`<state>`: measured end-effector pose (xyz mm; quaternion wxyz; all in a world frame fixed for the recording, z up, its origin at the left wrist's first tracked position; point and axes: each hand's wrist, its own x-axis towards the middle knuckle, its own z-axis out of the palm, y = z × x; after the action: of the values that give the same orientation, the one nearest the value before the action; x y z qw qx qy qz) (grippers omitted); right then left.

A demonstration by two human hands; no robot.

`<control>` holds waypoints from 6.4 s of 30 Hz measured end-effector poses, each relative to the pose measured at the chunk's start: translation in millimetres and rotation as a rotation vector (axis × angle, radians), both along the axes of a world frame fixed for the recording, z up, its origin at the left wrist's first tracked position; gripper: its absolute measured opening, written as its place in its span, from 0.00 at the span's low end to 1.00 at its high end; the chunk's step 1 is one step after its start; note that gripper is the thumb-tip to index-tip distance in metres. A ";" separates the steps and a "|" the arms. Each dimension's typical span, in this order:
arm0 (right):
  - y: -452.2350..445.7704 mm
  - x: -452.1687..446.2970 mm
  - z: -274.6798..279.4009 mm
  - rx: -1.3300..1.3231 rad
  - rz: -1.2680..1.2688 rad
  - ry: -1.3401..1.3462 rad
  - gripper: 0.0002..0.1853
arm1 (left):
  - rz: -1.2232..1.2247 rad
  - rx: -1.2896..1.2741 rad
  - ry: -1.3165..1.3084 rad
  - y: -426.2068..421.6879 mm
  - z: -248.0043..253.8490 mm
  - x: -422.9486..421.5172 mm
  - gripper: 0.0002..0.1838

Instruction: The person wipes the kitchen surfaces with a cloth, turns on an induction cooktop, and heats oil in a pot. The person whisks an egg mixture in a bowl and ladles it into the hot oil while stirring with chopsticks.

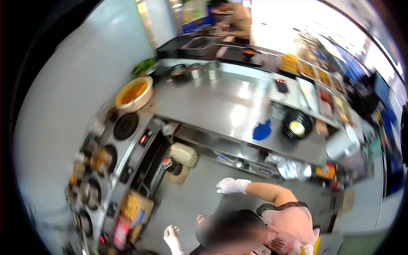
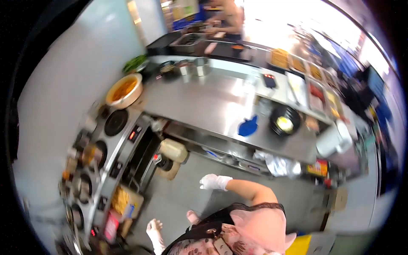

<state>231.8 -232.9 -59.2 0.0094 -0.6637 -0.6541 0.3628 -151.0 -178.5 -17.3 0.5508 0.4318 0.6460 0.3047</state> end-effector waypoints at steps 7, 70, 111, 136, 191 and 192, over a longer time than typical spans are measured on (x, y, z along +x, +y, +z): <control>-26.5 -33.8 4.2 -0.109 0.485 -0.020 0.27 | 0.099 0.265 0.275 -135.7 45.1 31.5 0.16; -425.5 -1486.3 1.9 0.066 1.731 -0.028 0.25 | 1.262 -0.054 0.433 -840.5 4.1 -1178.8 0.14; 11.8 -1848.8 31.0 -0.008 0.844 -0.239 0.19 | 0.045 0.298 0.556 -162.3 4.5 -1796.1 0.15; 170.0 -2404.7 40.9 -0.051 1.737 0.135 0.24 | 1.291 -0.366 0.591 -282.6 -79.6 -2054.5 0.16; -220.7 -2867.8 -13.0 -0.489 2.178 0.604 0.07 | 1.554 -1.012 1.043 -343.4 -58.6 -2222.9 0.35; -188.8 -2869.3 -13.4 -0.765 2.086 0.512 0.08 | 1.550 -1.012 1.031 -341.9 -56.4 -2225.1 0.36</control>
<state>-2637.5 -421.7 -72.5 -0.3667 0.3376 -0.7123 0.4942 -2376.2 -520.4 -73.6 -0.0191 -0.3009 0.9522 0.0484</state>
